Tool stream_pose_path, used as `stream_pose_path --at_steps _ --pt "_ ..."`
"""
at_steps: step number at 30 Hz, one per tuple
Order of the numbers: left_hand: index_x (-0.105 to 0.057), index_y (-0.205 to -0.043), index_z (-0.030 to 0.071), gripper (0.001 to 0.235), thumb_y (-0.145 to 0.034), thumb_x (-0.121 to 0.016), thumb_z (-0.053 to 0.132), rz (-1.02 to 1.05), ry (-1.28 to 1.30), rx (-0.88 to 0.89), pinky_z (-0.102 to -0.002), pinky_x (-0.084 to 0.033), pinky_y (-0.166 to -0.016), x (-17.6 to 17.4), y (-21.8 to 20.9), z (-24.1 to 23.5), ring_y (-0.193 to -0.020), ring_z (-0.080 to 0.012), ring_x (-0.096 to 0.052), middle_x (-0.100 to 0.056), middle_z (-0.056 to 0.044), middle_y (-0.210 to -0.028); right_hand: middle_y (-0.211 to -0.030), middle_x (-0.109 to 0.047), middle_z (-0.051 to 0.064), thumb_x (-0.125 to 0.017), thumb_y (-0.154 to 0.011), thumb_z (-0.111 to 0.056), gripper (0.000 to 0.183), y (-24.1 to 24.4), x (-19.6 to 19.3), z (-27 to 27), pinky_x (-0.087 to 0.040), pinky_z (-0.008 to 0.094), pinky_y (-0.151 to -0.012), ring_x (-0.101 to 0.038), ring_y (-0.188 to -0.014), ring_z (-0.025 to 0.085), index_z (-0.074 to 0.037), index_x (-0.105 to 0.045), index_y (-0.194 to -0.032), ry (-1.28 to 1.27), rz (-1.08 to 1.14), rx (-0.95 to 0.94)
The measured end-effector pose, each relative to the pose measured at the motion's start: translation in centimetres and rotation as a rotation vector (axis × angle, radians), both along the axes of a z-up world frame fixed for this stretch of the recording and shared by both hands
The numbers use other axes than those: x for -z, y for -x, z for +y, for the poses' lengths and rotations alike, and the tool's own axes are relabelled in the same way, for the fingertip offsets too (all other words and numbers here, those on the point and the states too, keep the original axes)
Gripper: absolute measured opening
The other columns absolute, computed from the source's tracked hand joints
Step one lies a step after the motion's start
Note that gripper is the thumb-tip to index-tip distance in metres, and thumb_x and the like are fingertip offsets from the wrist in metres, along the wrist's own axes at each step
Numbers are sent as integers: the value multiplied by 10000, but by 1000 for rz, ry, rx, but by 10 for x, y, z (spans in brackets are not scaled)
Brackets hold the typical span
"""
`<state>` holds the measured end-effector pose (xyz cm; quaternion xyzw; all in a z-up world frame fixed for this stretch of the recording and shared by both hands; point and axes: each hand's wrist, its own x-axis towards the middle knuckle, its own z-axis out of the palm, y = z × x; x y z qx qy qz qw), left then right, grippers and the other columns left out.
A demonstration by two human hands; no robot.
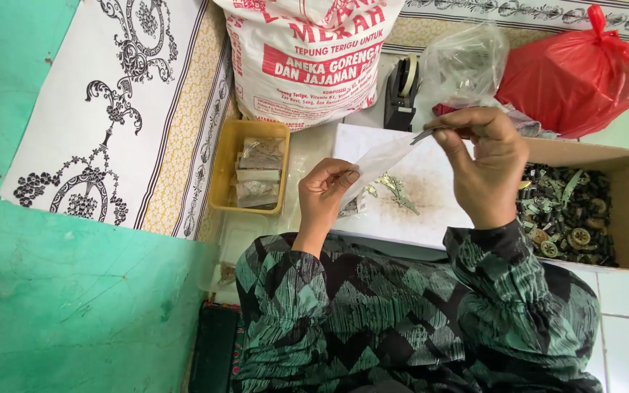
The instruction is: The person sorts small metal buttons from a cardboard box, places them on a white surface, and then packs them into a clear plastic bag. The person seals the bag and places it into a yellow container.
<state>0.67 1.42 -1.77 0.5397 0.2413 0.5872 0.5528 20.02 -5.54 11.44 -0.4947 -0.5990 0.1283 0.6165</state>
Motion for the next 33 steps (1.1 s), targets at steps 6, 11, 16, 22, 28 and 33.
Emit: stream_pose_path --at_steps 6,11,16,22,28,33 --pt "-761 -984 40 71 -922 -791 54 -26 9 13 -281 -577 -795 2 2 -4 -841 -78 -683 -709 -70 -887 -1015 -714 -21 -840 -985 -140 118 21 5 3 -432 289 -881 -655 -950 152 -189 -793 -1081 124 -358 129" --pt "-750 -990 30 78 -923 -786 46 -100 29 6 -260 -583 -802 4 -1 -6 -850 -66 -696 -712 -54 -901 -1024 -701 111 -740 -1082 -27 89 2 27 -3 -498 331 -861 -626 -952 218 -33 -737 -1171 106 -213 177" --pt "-746 -1032 29 102 -936 -776 43 -188 6 -4 -246 -584 -819 -5 -6 -15 -885 -44 -686 -701 -30 -917 -1000 -658 203 -816 -991 -84 267 -25 145 8 -539 409 -708 -664 -820 336 27 -708 -1209 409 -437 241" --pt "-774 -1010 102 101 -915 -806 88 -198 19 39 -203 -560 -818 -16 -9 -30 -876 -26 -704 -735 2 -917 -1133 -569 305 -758 -992 -359 599 17 191 -4 -474 539 -1026 -549 -1150 494 158 -659 -1277 505 -832 380" --pt "-773 -1037 108 111 -932 -787 75 -221 23 72 -219 -559 -837 -7 -13 -23 -878 -24 -695 -751 -4 -935 -954 -695 245 -731 -1025 -238 340 -7 211 8 -438 519 -1027 -658 -981 436 85 -697 -1124 404 -839 315" --pt "-757 -1057 44 149 -915 -801 34 -299 42 107 -251 -583 -869 7 -16 -18 -883 -54 -712 -749 -58 -979 -730 -640 178 -849 -886 -258 326 -37 233 13 -504 490 -791 -634 -795 415 13 -678 -826 622 -738 265"
